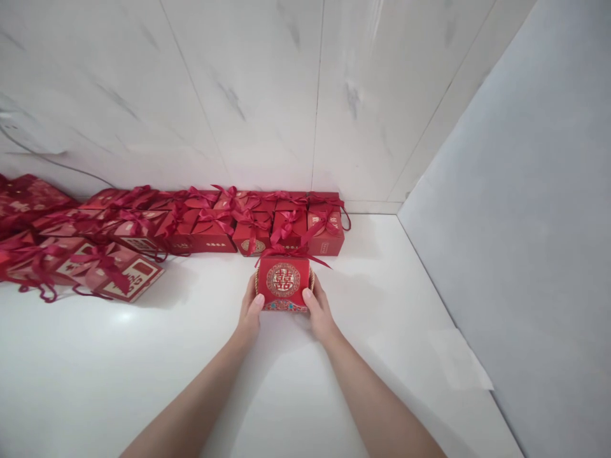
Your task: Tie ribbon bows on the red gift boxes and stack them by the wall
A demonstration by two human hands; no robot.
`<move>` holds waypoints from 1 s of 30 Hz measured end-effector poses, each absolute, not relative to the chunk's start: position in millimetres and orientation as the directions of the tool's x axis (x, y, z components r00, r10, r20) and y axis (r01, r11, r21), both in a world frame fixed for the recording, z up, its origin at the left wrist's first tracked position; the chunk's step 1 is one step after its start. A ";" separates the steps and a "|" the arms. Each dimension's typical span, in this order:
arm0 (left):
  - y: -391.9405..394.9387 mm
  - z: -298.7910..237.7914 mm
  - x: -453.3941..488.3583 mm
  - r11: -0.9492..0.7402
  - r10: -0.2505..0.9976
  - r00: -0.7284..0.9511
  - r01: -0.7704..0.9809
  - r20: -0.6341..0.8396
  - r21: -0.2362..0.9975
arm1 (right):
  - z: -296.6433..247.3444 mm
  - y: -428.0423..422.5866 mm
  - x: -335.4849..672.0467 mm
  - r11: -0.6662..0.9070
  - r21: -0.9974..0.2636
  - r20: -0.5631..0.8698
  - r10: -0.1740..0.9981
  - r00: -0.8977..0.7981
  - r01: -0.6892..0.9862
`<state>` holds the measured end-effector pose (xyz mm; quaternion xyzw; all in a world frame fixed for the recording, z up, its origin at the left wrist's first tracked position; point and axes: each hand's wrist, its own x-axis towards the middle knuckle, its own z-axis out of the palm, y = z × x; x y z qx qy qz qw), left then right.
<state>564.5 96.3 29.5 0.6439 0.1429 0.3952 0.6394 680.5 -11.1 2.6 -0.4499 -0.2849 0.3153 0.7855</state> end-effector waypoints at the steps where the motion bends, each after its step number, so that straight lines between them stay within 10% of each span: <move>1: 96.0 29.2 564.7 -0.150 0.688 0.647 -0.317 0.329 0.937 | 2.2 -11.4 680.9 0.394 -0.886 0.161 0.754 0.637 -0.243; 30: 91.3 27.8 566.0 -0.169 0.690 0.656 -0.263 0.305 0.950 | 8.3 -12.2 678.8 0.358 -0.894 0.105 0.752 0.651 -0.270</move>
